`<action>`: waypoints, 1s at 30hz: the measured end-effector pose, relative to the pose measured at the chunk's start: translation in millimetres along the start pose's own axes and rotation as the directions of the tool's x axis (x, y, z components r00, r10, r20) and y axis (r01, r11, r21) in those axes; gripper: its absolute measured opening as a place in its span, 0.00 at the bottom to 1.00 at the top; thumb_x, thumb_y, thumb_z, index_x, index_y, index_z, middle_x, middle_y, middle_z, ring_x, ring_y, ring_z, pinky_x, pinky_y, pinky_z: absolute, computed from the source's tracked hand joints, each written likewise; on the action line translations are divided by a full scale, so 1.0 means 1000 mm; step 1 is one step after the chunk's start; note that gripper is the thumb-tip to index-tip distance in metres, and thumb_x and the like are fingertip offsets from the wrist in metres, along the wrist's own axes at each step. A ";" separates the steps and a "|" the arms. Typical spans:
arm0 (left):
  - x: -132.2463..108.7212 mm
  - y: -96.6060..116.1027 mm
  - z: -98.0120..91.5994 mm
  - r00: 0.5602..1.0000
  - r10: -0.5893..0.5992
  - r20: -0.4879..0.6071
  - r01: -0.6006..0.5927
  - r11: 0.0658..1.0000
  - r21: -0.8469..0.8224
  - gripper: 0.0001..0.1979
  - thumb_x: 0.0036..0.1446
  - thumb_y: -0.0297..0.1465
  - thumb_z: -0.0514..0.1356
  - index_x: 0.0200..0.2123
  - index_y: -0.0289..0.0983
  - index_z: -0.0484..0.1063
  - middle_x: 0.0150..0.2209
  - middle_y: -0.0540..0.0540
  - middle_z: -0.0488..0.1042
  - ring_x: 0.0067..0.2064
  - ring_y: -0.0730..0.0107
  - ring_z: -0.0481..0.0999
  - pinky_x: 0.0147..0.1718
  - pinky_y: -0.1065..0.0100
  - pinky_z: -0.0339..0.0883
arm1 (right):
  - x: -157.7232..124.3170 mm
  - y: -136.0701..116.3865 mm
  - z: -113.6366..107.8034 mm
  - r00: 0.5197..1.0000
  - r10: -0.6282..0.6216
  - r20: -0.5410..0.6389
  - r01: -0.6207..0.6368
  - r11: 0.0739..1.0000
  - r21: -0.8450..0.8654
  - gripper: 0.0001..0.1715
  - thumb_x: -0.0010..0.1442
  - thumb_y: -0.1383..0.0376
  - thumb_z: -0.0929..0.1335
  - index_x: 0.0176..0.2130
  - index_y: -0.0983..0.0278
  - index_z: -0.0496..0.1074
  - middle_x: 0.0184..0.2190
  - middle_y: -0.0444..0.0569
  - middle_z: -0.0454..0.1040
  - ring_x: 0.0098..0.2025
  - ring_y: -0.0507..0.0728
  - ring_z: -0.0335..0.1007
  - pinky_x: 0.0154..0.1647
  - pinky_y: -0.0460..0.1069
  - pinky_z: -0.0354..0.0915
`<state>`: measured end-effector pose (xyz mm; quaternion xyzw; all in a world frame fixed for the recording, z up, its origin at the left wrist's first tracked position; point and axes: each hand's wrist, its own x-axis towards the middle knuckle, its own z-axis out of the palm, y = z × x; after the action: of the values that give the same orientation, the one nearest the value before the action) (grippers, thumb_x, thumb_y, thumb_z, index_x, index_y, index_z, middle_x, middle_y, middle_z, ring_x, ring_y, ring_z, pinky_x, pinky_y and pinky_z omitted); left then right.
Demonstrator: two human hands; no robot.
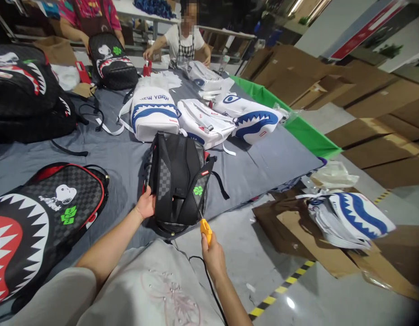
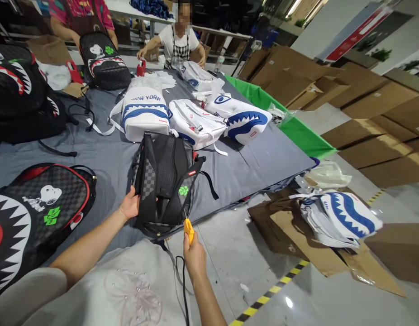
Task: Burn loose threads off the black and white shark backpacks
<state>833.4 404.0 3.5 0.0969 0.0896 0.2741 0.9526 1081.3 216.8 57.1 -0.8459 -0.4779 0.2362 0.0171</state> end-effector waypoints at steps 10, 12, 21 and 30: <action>0.006 -0.006 -0.002 0.999 -0.002 -0.040 0.002 1.000 -0.017 0.44 0.59 0.59 0.50 0.60 0.25 0.64 0.53 0.28 0.75 0.59 0.46 0.71 0.61 0.47 0.56 | -0.033 0.021 -0.029 0.996 0.071 0.052 -0.073 0.996 0.042 0.20 0.68 0.55 0.55 0.48 0.63 0.67 0.31 0.50 0.78 0.34 0.60 0.76 0.30 0.49 0.60; 0.006 -0.007 -0.001 0.999 -0.008 -0.047 0.007 1.000 -0.022 0.43 0.59 0.58 0.50 0.60 0.25 0.65 0.53 0.28 0.75 0.58 0.46 0.72 0.61 0.47 0.56 | -0.051 0.028 -0.040 0.994 0.099 0.043 -0.102 0.991 0.084 0.22 0.67 0.53 0.54 0.47 0.62 0.67 0.26 0.48 0.76 0.30 0.60 0.75 0.27 0.49 0.60; 0.013 -0.013 0.008 0.993 -0.018 -0.115 0.018 1.000 0.003 0.43 0.60 0.58 0.49 0.59 0.24 0.65 0.52 0.28 0.75 0.58 0.46 0.72 0.61 0.48 0.58 | -0.064 -0.003 -0.052 0.993 0.022 0.112 -0.014 0.998 -0.068 0.21 0.68 0.55 0.54 0.49 0.63 0.65 0.28 0.49 0.76 0.30 0.60 0.73 0.28 0.49 0.55; 0.017 -0.015 0.023 0.971 0.085 -0.223 -0.054 0.988 0.144 0.37 0.60 0.53 0.54 0.56 0.25 0.68 0.50 0.29 0.76 0.56 0.47 0.74 0.59 0.49 0.60 | -0.075 0.003 -0.026 0.949 -0.062 0.309 0.116 0.981 -0.157 0.15 0.70 0.60 0.56 0.48 0.62 0.66 0.29 0.50 0.78 0.31 0.58 0.75 0.29 0.48 0.52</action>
<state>860.2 397.3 19.8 0.1328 0.2135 0.3099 0.9169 1062.5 159.1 107.6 -0.7754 -0.5313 0.3196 -0.1193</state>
